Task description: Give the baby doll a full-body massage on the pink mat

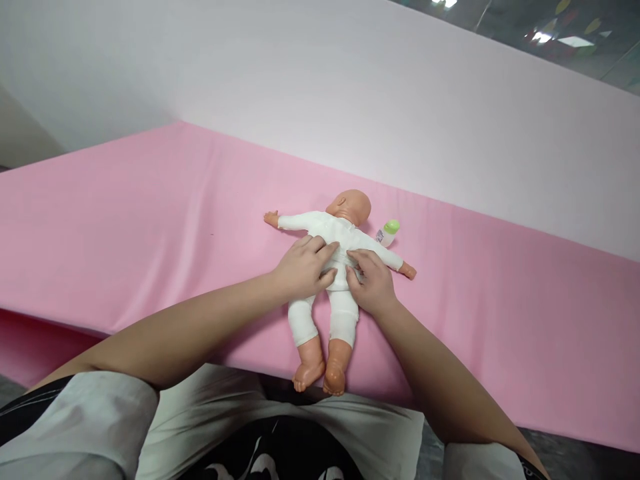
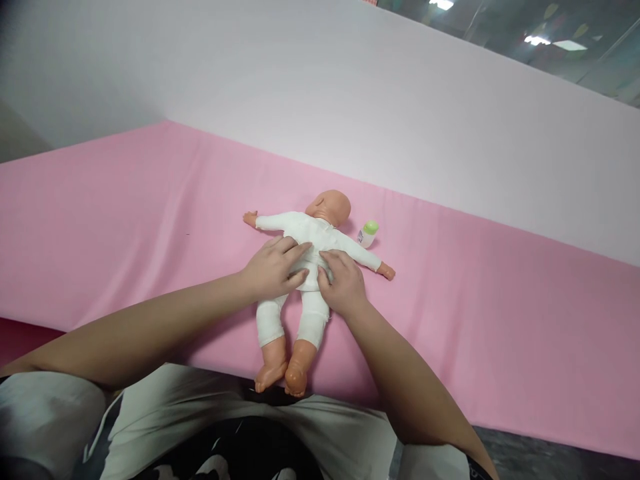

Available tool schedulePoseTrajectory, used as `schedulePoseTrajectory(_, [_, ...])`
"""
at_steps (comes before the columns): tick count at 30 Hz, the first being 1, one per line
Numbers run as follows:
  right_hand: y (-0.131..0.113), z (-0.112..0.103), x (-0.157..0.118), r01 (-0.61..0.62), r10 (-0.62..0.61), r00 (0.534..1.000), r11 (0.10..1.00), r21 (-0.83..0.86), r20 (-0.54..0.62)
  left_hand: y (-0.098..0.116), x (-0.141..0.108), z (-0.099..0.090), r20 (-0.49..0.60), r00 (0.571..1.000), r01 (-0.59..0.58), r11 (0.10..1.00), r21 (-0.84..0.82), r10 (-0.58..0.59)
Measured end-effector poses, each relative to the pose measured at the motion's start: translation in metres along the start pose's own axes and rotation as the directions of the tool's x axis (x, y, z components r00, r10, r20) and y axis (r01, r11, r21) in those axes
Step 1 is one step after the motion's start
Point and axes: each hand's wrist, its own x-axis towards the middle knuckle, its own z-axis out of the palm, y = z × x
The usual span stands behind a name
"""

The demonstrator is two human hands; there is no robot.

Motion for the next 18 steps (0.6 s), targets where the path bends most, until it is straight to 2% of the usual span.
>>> schedulePoseTrajectory(3, [0.002,0.002,0.001,0.027,-0.029,0.999,0.998,-0.056,-0.027,-0.001,0.001,-0.001,-0.065,0.995,-0.069,0.997,0.029,0.071])
schedulePoseTrajectory(6, [0.005,0.005,0.004,0.023,-0.02,0.999,0.997,-0.071,0.051,-0.002,0.004,-0.001,-0.01,0.996,-0.094,0.996,0.013,0.094])
schedulePoseTrajectory(10, [0.008,0.004,0.006,-0.029,0.033,0.987,0.999,-0.029,0.159,-0.004,0.007,-0.004,0.112,0.993,-0.035,0.999,-0.041,0.039])
schedulePoseTrajectory(18, [0.002,-0.007,0.01,-0.081,0.064,0.981,0.993,0.084,0.185,-0.014,0.012,-0.019,0.176,0.984,0.061,0.944,-0.325,-0.003])
